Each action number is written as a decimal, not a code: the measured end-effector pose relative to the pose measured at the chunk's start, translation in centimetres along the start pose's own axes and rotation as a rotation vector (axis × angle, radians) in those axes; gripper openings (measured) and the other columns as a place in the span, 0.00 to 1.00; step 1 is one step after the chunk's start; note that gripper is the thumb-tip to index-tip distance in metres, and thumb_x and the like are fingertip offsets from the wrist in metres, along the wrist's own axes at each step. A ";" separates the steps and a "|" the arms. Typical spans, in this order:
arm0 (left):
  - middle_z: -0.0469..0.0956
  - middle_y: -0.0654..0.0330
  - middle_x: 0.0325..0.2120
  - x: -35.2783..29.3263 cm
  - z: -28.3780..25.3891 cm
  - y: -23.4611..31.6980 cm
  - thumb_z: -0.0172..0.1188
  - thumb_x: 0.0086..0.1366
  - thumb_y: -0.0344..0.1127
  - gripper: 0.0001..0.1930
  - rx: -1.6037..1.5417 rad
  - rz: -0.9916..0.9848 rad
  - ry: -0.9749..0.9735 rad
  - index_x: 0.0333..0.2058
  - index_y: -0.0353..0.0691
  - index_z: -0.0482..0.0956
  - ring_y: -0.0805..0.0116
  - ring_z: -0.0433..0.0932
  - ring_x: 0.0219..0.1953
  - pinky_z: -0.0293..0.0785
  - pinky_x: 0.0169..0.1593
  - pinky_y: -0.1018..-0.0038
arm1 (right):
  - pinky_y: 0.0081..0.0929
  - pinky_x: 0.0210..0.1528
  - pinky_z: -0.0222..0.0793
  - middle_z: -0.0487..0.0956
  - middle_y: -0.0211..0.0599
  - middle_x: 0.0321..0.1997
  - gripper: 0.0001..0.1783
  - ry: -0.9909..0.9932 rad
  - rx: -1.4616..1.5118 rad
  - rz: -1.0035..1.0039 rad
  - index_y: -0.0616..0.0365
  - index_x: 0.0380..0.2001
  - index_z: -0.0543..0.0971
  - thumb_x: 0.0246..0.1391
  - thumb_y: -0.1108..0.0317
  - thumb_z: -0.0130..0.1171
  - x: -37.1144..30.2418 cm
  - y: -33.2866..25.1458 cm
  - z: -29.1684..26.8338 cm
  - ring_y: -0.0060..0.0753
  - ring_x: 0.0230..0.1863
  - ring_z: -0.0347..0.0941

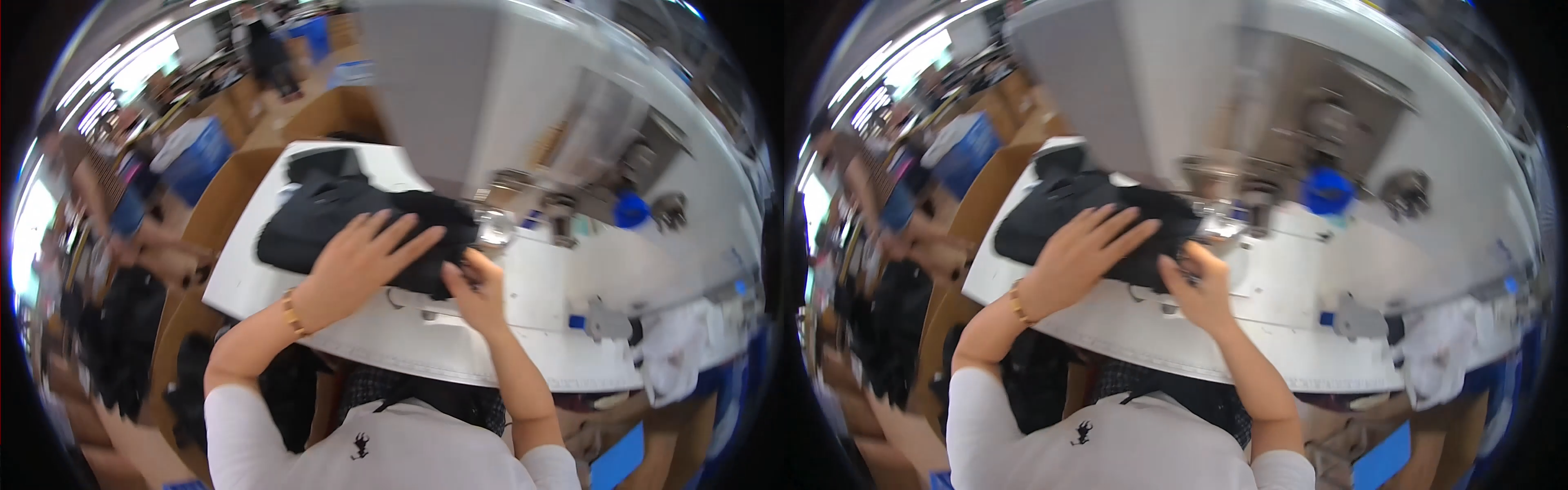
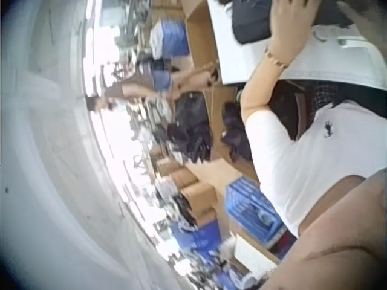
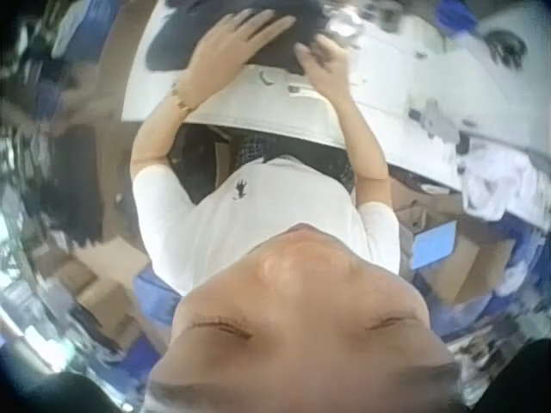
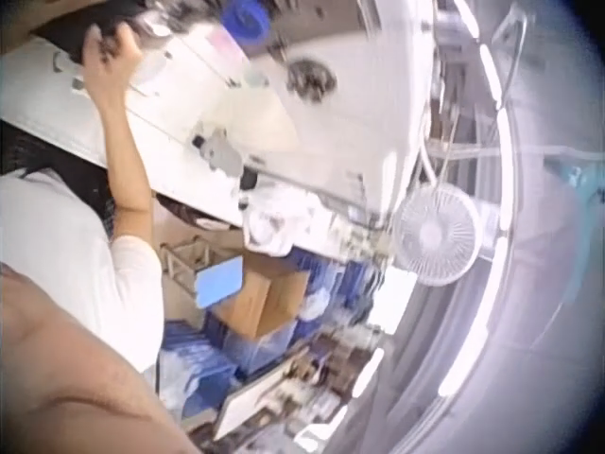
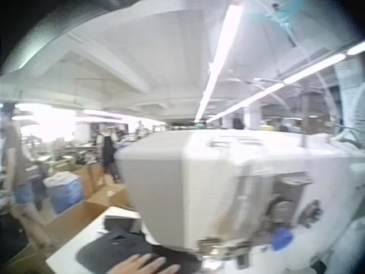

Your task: Sewing together parts of a black boot upper using an industrial sewing machine.

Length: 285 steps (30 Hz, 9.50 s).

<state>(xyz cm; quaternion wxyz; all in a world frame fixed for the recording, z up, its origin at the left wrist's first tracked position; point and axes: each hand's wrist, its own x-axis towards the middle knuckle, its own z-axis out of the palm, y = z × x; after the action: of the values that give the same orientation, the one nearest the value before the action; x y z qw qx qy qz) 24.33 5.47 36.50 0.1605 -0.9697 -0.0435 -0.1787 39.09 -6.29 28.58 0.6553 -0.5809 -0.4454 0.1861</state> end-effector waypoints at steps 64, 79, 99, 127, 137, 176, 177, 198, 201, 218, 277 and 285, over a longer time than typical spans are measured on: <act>0.61 0.59 0.53 4.5 -1.1 1.4 0.51 0.52 0.34 0.20 -0.020 0.512 -0.186 0.45 0.39 0.68 0.64 0.61 0.54 0.63 0.54 0.71 | 0.10 0.23 0.49 0.66 0.17 0.22 0.05 0.141 0.566 0.143 0.63 0.30 0.72 0.53 0.72 0.49 -2.7 0.5 0.4 0.07 0.23 0.54; 0.57 0.59 0.54 5.2 -2.1 0.9 0.53 0.50 0.31 0.24 -0.095 0.507 -0.333 0.48 0.36 0.66 0.62 0.57 0.57 0.62 0.54 0.66 | 0.07 0.23 0.50 0.67 0.16 0.22 0.05 0.194 0.810 0.301 0.61 0.28 0.73 0.53 0.71 0.51 -2.4 -0.4 -0.1 0.05 0.23 0.56; 0.64 0.56 0.48 6.2 -1.9 0.2 0.54 0.38 0.23 0.29 -0.269 0.504 -0.341 0.46 0.33 0.65 0.58 0.59 0.55 0.57 0.58 0.66 | 0.07 0.23 0.48 0.65 0.15 0.22 0.03 0.212 0.785 0.247 0.58 0.26 0.72 0.53 0.72 0.51 -2.0 -0.4 0.1 0.04 0.22 0.55; 0.47 0.38 0.56 6.0 -3.3 2.2 0.57 0.47 0.29 0.38 -0.514 0.338 -0.514 0.55 0.24 0.47 0.45 0.51 0.58 0.51 0.60 0.63 | 0.07 0.28 0.63 0.75 0.28 0.24 0.08 0.261 0.584 0.337 0.64 0.28 0.76 0.47 0.69 0.57 -1.8 -0.1 -3.3 0.12 0.24 0.68; 0.62 0.35 0.47 7.5 -1.9 1.7 0.57 0.44 0.67 0.52 -1.000 -0.478 -0.848 0.46 0.15 0.57 0.53 0.66 0.50 0.62 0.51 0.70 | 0.17 0.30 0.67 0.76 0.36 0.26 0.09 0.231 0.494 0.336 0.66 0.28 0.76 0.43 0.71 0.57 -0.8 2.1 -6.6 0.22 0.26 0.72; 0.42 0.39 0.57 6.9 0.8 0.6 0.67 0.30 0.61 0.65 -0.663 -0.306 -0.753 0.55 0.23 0.39 0.46 0.41 0.61 0.42 0.55 0.40 | 0.15 0.36 0.62 0.72 0.24 0.26 0.11 -0.083 0.409 0.344 0.61 0.27 0.74 0.42 0.68 0.63 0.2 -1.6 -4.7 0.15 0.30 0.66; 0.41 0.38 0.57 7.0 1.1 0.8 0.67 0.30 0.61 0.67 -0.651 -0.280 -0.752 0.56 0.23 0.35 0.44 0.41 0.61 0.42 0.55 0.40 | 0.14 0.37 0.62 0.72 0.24 0.27 0.11 0.023 0.512 0.341 0.61 0.28 0.74 0.41 0.69 0.64 -0.2 -0.2 -4.3 0.15 0.31 0.67; 0.68 0.52 0.45 8.1 4.1 -0.3 0.69 0.37 0.53 0.39 -1.198 -0.299 -0.433 0.46 0.37 0.68 0.60 0.65 0.49 0.59 0.54 0.70 | 0.13 0.14 0.50 0.64 0.20 0.13 0.09 -0.073 0.366 0.449 0.58 0.17 0.71 0.43 0.68 0.58 0.5 -2.7 -6.2 0.10 0.14 0.56; 0.73 0.54 0.40 8.3 4.7 -0.7 0.69 0.40 0.50 0.33 -1.164 -0.203 -0.374 0.43 0.35 0.72 0.63 0.70 0.45 0.63 0.51 0.71 | 0.10 0.11 0.46 0.65 0.20 0.17 0.09 0.217 0.541 0.499 0.54 0.26 0.70 0.42 0.71 0.60 -0.7 -2.0 -5.0 0.09 0.13 0.56; 0.69 0.50 0.43 6.9 4.2 2.4 0.71 0.36 0.49 0.44 -1.243 -0.592 -0.195 0.47 0.27 0.62 0.63 0.67 0.47 0.60 0.52 0.73 | 0.09 0.18 0.55 0.74 0.29 0.25 0.16 0.138 0.311 0.260 0.62 0.32 0.75 0.36 0.72 0.64 -0.5 -0.6 -6.6 0.12 0.20 0.64; 0.64 0.44 0.49 8.5 -5.2 -4.5 0.63 0.42 0.57 0.44 -0.613 -0.102 -0.862 0.52 0.32 0.61 0.49 0.61 0.54 0.57 0.55 0.64 | 0.13 0.16 0.58 0.64 0.21 0.16 0.14 0.062 0.446 0.211 0.63 0.27 0.74 0.55 0.62 0.49 -2.3 2.9 -6.1 0.12 0.16 0.60; 0.62 0.48 0.50 0.9 -3.9 4.4 0.66 0.43 0.37 0.32 -0.244 0.119 -0.156 0.48 0.34 0.66 0.52 0.63 0.53 0.58 0.55 0.60 | 0.12 0.26 0.56 0.72 0.22 0.20 0.07 -0.032 0.374 0.029 0.64 0.29 0.76 0.46 0.70 0.57 -1.9 2.1 -5.6 0.09 0.23 0.61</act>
<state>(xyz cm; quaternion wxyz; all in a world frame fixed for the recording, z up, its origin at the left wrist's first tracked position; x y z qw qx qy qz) 24.47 0.01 38.96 0.0480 -0.9939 0.0238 -0.0967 43.14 -10.51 26.39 0.7419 -0.4523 -0.4049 0.2846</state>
